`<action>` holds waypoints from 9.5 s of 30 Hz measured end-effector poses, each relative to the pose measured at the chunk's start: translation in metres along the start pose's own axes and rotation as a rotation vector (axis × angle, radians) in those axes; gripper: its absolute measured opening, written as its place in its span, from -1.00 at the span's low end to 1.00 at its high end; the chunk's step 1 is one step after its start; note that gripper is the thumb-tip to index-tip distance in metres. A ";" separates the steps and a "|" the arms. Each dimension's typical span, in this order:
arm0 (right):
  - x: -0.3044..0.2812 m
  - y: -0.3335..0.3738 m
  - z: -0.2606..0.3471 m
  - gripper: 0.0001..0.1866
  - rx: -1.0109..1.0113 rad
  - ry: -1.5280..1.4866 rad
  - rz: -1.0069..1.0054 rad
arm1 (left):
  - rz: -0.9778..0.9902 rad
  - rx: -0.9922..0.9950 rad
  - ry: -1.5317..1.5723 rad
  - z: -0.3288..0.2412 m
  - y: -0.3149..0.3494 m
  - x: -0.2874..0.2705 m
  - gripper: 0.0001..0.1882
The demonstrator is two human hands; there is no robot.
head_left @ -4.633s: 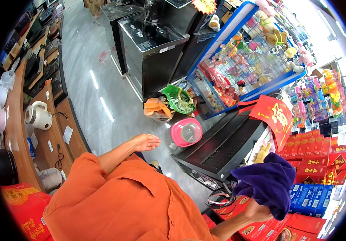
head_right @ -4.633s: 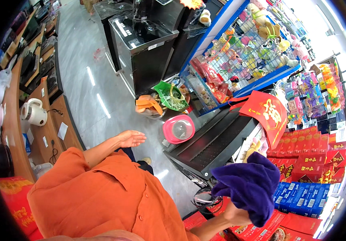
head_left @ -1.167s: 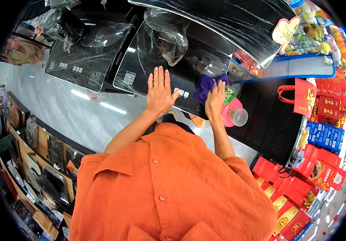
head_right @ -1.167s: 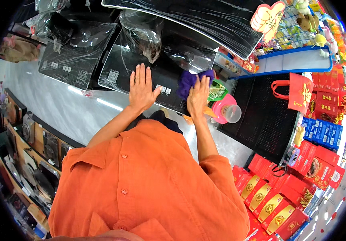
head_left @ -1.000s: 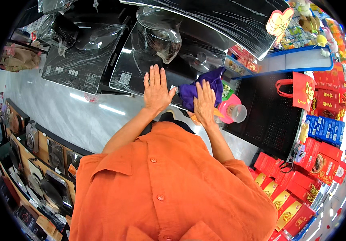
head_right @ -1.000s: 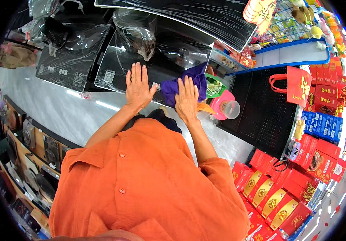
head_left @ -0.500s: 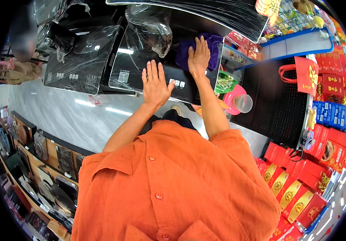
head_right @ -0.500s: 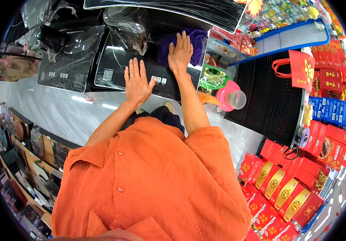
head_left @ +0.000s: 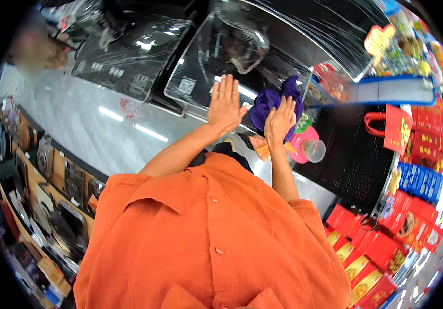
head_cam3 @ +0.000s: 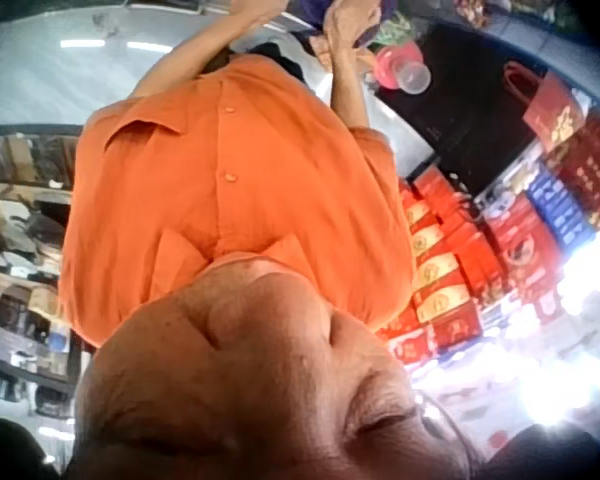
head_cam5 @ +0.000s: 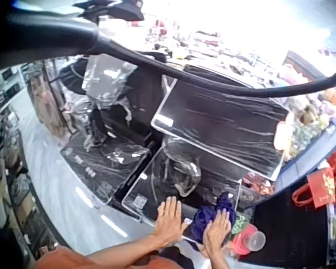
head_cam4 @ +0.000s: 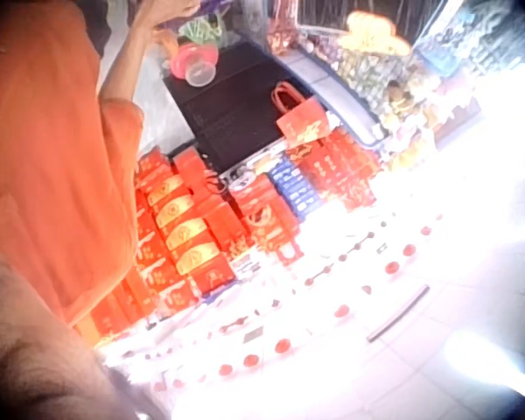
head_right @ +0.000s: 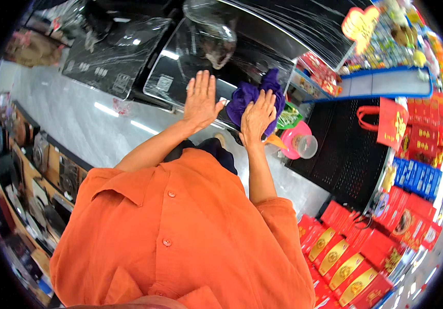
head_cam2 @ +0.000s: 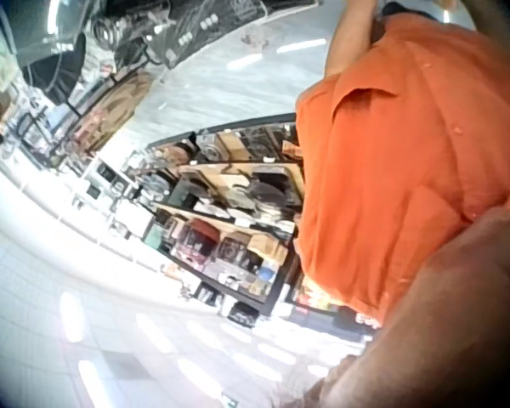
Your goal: The person wipes a black electric kettle with a purple cloth, then moves to clean several induction cooktops and a red gift box on a display shelf. The person also briefly handles a pair of headphones and a small red bag before returning to wipe the cooktops.
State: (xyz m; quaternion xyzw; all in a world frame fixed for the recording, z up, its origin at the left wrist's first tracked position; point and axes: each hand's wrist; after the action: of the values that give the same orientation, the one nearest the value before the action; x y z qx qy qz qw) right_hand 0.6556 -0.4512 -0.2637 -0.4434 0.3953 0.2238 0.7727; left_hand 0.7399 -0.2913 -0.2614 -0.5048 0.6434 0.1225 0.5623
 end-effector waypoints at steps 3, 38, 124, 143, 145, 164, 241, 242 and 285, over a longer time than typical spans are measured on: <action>0.011 0.009 0.028 -0.45 0.003 -0.020 0.012 | 0.001 -0.050 0.272 0.017 0.005 -0.004 -0.23; 0.114 -0.056 0.192 -0.52 -0.558 -0.343 0.222 | -0.235 -0.630 -0.028 0.232 0.069 -0.085 -0.26; -0.032 -0.134 0.118 -0.61 -0.131 -0.607 -0.050 | -0.455 -0.130 0.012 0.053 -0.231 -0.082 -0.79; -0.030 -0.131 0.118 -0.61 -0.105 -0.671 -0.042 | -0.243 -0.056 0.676 0.079 -0.220 -0.098 -0.67; -0.030 -0.131 0.118 -0.60 -0.119 -0.643 -0.066 | -0.194 0.116 0.401 0.098 -0.239 -0.086 -0.74; -0.026 -0.116 0.146 -0.60 0.211 -0.650 -0.143 | -0.316 -0.643 1.100 0.113 -0.106 0.002 -0.62; -0.068 -0.313 0.207 -0.35 -0.852 -0.003 -0.228 | -0.081 -0.508 1.690 0.082 -0.244 -0.141 -0.70; -0.074 -0.313 0.195 -0.28 -0.783 0.051 -0.239 | -0.056 -0.488 1.674 0.083 -0.243 -0.142 -0.71; -0.021 -0.237 0.298 -0.32 -0.932 0.094 -0.078 | 0.675 -0.829 1.906 0.208 -0.111 -0.117 -0.43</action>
State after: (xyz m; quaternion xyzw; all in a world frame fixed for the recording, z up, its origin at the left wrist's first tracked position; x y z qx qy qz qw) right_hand 0.9314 -0.3145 -0.0389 -0.7671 0.2703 0.3281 0.4805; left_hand 0.9356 -0.1313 -0.1868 -0.3401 0.8288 0.0364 -0.4429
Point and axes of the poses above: each hand's wrist, its own y-axis away from the middle knuckle, its own x-axis out of the palm, z = x × y, and after that the axes turned 14 degrees about -z, right-handed
